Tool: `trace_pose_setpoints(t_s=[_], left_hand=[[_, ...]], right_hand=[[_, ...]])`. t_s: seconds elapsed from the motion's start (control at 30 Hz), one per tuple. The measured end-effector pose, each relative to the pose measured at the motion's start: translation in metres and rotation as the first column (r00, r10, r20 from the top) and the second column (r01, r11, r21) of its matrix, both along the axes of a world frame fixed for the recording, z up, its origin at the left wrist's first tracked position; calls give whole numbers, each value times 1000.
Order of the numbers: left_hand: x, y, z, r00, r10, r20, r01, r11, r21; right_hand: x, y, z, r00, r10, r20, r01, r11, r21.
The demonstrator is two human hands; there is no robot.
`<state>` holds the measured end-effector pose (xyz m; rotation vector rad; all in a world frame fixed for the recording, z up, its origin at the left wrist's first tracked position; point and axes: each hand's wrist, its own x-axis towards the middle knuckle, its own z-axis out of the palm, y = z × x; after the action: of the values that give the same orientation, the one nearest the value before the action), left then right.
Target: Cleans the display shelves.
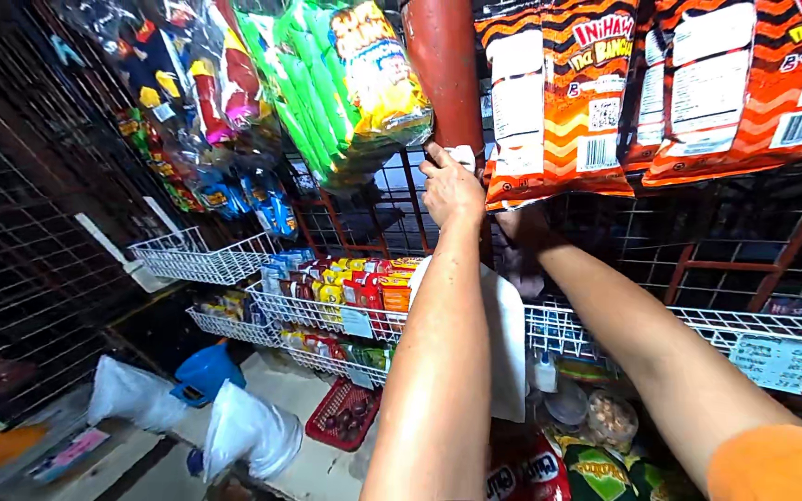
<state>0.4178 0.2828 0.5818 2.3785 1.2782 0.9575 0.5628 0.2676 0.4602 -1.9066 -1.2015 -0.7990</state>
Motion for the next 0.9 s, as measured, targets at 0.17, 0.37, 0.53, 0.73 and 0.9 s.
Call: trace_pose_setpoints(t_s=[0.17, 0.37, 0.53, 0.73, 0.9], left_hand=[[-4, -1, -1, 1000, -28, -1, 28, 1000, 2], [-4, -1, -1, 999, -37, 2, 37, 999, 16], [-3, 1, -1, 999, -41, 19, 41, 999, 28], [-3, 0, -1, 998, -40, 38, 39, 999, 18], [-1, 0, -4, 999, -32, 36, 31, 999, 20]], right_hand=[[-16, -30, 24, 976, -118, -180, 50, 938, -343], [0, -85, 16, 985, -93, 145, 137, 932, -334], [51, -115, -3, 931, -137, 337, 231, 938, -257], [44, -152, -5, 986, -165, 18, 166, 976, -141], [38, -174, -12, 970, -243, 6, 237, 942, -238]])
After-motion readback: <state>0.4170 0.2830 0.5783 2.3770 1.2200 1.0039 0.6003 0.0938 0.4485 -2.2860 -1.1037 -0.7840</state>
